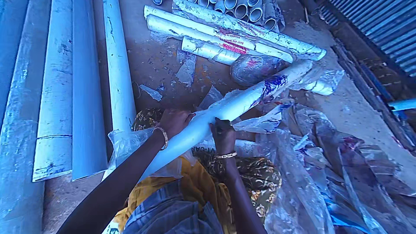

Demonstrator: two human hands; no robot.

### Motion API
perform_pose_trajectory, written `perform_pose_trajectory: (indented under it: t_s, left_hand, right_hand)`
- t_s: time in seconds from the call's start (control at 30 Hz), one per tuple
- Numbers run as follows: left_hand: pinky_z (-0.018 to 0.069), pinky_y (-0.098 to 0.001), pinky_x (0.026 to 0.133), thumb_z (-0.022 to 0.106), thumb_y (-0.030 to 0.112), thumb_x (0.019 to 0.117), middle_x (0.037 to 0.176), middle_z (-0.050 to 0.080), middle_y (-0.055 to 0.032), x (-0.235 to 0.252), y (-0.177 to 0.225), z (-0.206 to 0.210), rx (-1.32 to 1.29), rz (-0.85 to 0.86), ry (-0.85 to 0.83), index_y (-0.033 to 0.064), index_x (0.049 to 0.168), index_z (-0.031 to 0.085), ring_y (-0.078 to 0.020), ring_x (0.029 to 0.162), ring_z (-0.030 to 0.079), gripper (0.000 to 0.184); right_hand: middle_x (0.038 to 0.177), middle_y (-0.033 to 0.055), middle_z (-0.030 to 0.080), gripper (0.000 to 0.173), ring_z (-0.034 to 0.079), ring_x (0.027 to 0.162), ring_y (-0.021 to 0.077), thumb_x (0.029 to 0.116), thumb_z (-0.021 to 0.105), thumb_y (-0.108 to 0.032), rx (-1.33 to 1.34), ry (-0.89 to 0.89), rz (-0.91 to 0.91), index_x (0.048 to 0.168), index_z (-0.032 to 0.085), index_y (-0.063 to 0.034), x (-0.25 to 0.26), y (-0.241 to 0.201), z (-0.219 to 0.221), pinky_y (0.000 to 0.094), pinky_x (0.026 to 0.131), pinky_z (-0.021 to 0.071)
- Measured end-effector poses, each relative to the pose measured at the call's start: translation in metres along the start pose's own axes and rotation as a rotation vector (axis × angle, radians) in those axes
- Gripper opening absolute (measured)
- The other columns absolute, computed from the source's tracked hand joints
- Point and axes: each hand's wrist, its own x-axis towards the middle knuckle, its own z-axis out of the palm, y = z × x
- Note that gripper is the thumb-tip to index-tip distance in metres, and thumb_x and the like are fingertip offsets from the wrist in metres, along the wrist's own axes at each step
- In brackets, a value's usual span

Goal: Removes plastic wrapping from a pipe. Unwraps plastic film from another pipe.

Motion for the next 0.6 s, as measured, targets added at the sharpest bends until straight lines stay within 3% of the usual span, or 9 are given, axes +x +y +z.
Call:
perform_pose_trajectory:
  t_s: [0.07,0.2,0.27,0.33,0.37,0.43,0.5,0.6]
  left_hand:
    - [0.0478,-0.0586,0.087,0.043,0.033,0.1115,0.100,0.070,-0.0240,-0.004,0.010,-0.004,0.030,-0.035,-0.082,-0.0039,0.102,0.068,-0.0420,0.103,0.068,0.046]
    - [0.0494,-0.0563,0.084,0.043,0.032,0.1116,0.097,0.071,-0.0235,-0.007,0.016,-0.005,0.073,-0.012,-0.084,-0.0033,0.104,0.068,-0.0417,0.098,0.069,0.044]
    - [0.0497,-0.0561,0.083,0.043,0.033,0.1117,0.096,0.071,-0.0239,-0.007,0.014,-0.006,0.079,-0.003,-0.077,-0.0034,0.105,0.068,-0.0422,0.097,0.069,0.045]
    - [0.0492,-0.0563,0.085,0.042,0.034,0.1116,0.098,0.071,-0.0243,-0.007,0.013,-0.004,0.051,-0.021,-0.089,-0.0030,0.107,0.068,-0.0421,0.100,0.069,0.046]
    - [0.0487,-0.0563,0.088,0.041,0.035,0.1120,0.101,0.071,-0.0244,-0.008,0.015,-0.004,0.035,-0.043,-0.118,-0.0026,0.110,0.068,-0.0418,0.103,0.068,0.047]
    - [0.0471,-0.0562,0.092,0.037,0.037,0.1127,0.106,0.070,-0.0254,-0.010,0.021,-0.005,0.015,-0.080,-0.159,-0.0031,0.114,0.066,-0.0421,0.108,0.067,0.050]
    - [0.0476,-0.0561,0.091,0.037,0.038,0.1126,0.104,0.070,-0.0256,-0.014,0.024,-0.003,0.031,-0.067,-0.158,-0.0035,0.113,0.066,-0.0423,0.106,0.067,0.051]
    - [0.0472,-0.0575,0.089,0.038,0.039,0.1120,0.103,0.070,-0.0253,-0.012,0.022,-0.003,0.030,-0.021,-0.121,-0.0025,0.113,0.067,-0.0424,0.104,0.067,0.051]
  right_hand:
    - [0.096,0.0279,0.072,0.022,0.070,0.090,0.0446,0.0947,0.068,-0.009,-0.199,-0.086,0.051,0.104,0.076,0.0085,0.005,-0.018,-0.002,0.0609,0.085,0.0511]
    - [0.096,0.0285,0.071,0.021,0.070,0.094,0.0463,0.0971,0.059,-0.009,-0.322,-0.154,0.176,0.098,0.071,0.0092,0.009,-0.023,0.000,0.0625,0.088,0.0482]
    - [0.090,0.0275,0.069,0.021,0.069,0.086,0.0390,0.0953,0.060,-0.005,-0.120,-0.071,0.244,0.100,0.067,0.0142,0.003,-0.007,0.004,0.0543,0.082,0.0513]
    - [0.079,0.0130,0.061,0.016,0.063,0.066,0.0127,0.0996,0.052,0.003,0.334,0.057,0.440,0.103,0.060,0.0161,-0.013,0.007,0.007,0.0283,0.068,0.0568]
    - [0.074,0.0058,0.056,0.013,0.061,0.059,0.0084,0.1037,0.043,0.004,0.622,0.110,0.601,0.104,0.054,0.0115,-0.020,0.006,0.007,0.0255,0.062,0.0596]
    - [0.064,-0.0006,0.056,0.018,0.061,0.052,0.0093,0.1081,0.037,-0.002,0.937,0.183,0.822,0.098,0.051,-0.0002,-0.024,0.002,0.005,0.0290,0.057,0.0602]
    - [0.069,0.0019,0.058,0.020,0.063,0.057,0.0127,0.1113,0.034,-0.009,1.011,0.129,0.888,0.105,0.051,-0.0004,-0.025,0.008,-0.002,0.0308,0.059,0.0601]
    - [0.078,0.0088,0.070,0.043,0.072,0.067,0.0166,0.1145,0.025,-0.023,0.815,-0.068,0.699,0.107,0.056,0.0063,-0.015,0.018,-0.021,0.0313,0.063,0.0620]
